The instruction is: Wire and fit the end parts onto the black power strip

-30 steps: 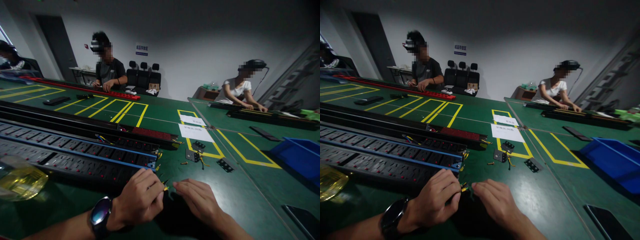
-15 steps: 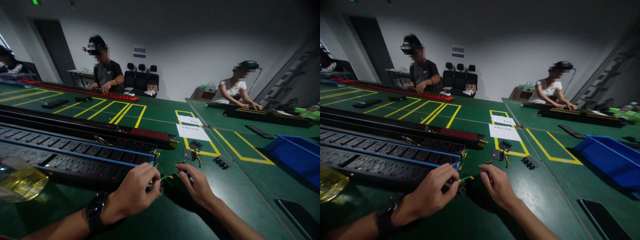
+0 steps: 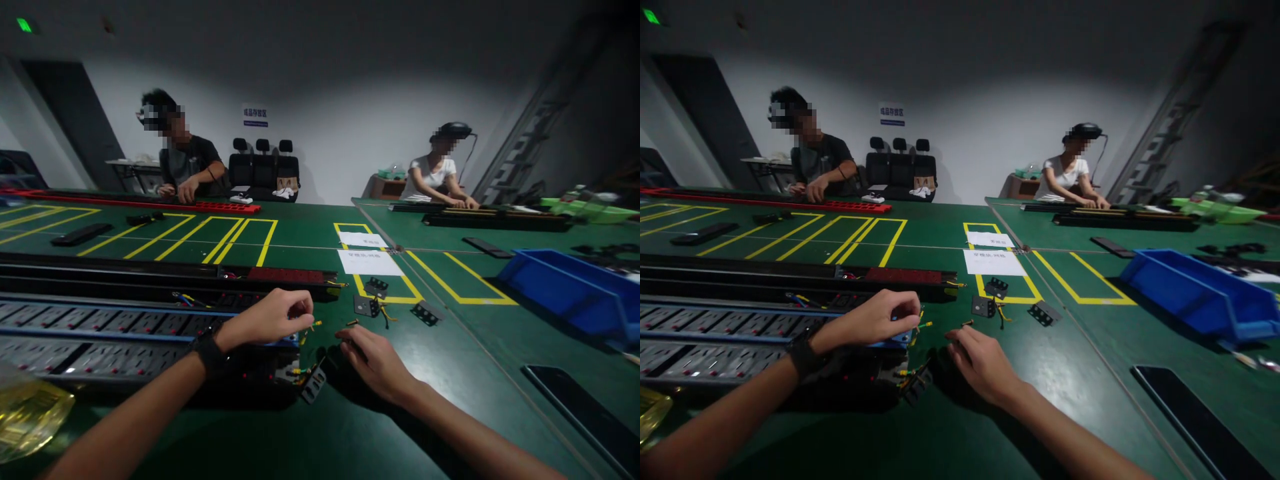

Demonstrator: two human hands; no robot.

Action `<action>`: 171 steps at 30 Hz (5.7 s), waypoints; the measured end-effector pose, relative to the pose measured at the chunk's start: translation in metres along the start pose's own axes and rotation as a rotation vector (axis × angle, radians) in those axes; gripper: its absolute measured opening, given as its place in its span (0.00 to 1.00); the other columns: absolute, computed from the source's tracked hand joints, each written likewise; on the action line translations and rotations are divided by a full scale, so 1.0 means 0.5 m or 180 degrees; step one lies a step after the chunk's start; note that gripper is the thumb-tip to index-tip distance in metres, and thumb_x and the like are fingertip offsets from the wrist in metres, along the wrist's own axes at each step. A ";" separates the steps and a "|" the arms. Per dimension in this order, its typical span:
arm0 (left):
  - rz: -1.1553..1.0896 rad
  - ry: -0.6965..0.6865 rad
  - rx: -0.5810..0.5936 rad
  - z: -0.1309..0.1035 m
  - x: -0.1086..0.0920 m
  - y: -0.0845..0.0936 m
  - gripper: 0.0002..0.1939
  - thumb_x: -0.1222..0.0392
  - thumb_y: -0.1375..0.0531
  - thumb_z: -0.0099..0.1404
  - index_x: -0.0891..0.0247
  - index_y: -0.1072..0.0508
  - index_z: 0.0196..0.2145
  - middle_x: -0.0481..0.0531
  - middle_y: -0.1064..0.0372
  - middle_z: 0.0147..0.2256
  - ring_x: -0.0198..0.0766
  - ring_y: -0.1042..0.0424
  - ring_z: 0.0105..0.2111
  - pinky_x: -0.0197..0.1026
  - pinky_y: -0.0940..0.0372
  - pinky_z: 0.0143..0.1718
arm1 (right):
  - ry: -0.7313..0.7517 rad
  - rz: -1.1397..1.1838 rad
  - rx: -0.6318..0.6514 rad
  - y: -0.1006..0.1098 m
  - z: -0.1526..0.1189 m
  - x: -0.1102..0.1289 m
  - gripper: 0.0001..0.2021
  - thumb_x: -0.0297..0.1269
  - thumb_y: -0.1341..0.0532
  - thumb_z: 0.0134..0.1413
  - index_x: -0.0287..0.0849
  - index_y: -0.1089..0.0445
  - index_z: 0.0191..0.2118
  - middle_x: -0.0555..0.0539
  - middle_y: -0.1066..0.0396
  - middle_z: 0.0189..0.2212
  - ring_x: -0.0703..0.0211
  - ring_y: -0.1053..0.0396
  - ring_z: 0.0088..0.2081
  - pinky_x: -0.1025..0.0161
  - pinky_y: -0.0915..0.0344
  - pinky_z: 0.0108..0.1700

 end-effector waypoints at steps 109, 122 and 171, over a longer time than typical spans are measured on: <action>0.0691 0.0534 -0.0458 -0.007 0.119 0.019 0.06 0.57 0.41 0.67 0.61 0.27 0.34 0.46 0.28 0.28 0.33 0.33 0.26 0.37 0.47 0.29 | -0.0571 0.1198 -0.0368 -0.073 0.163 -0.037 0.06 0.37 0.39 0.63 0.42 0.28 0.42 0.46 0.25 0.38 0.55 0.29 0.39 0.59 0.33 0.43; 0.0586 0.0490 -0.0622 -0.012 0.114 0.032 0.05 0.60 0.40 0.66 0.61 0.28 0.33 0.45 0.30 0.26 0.32 0.35 0.25 0.37 0.46 0.28 | 0.0379 0.1005 0.0517 -0.107 0.139 0.056 0.07 0.37 0.37 0.65 0.42 0.26 0.36 0.48 0.27 0.31 0.59 0.31 0.32 0.64 0.38 0.35; 0.0179 -0.0181 0.0235 -0.011 0.066 -0.016 0.09 0.65 0.36 0.61 0.61 0.16 0.38 0.49 0.22 0.30 0.33 0.29 0.28 0.35 0.39 0.31 | -0.0601 0.2091 0.0622 -0.118 0.142 -0.007 0.13 0.45 0.32 0.55 0.40 0.27 0.30 0.52 0.30 0.25 0.63 0.38 0.28 0.67 0.43 0.30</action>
Point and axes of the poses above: each hand's wrist, its own z-axis towards the middle knuckle, its own y-axis out of the back of the hand, x = y × z, the point moved 10 cm from there along z, towards the middle knuckle
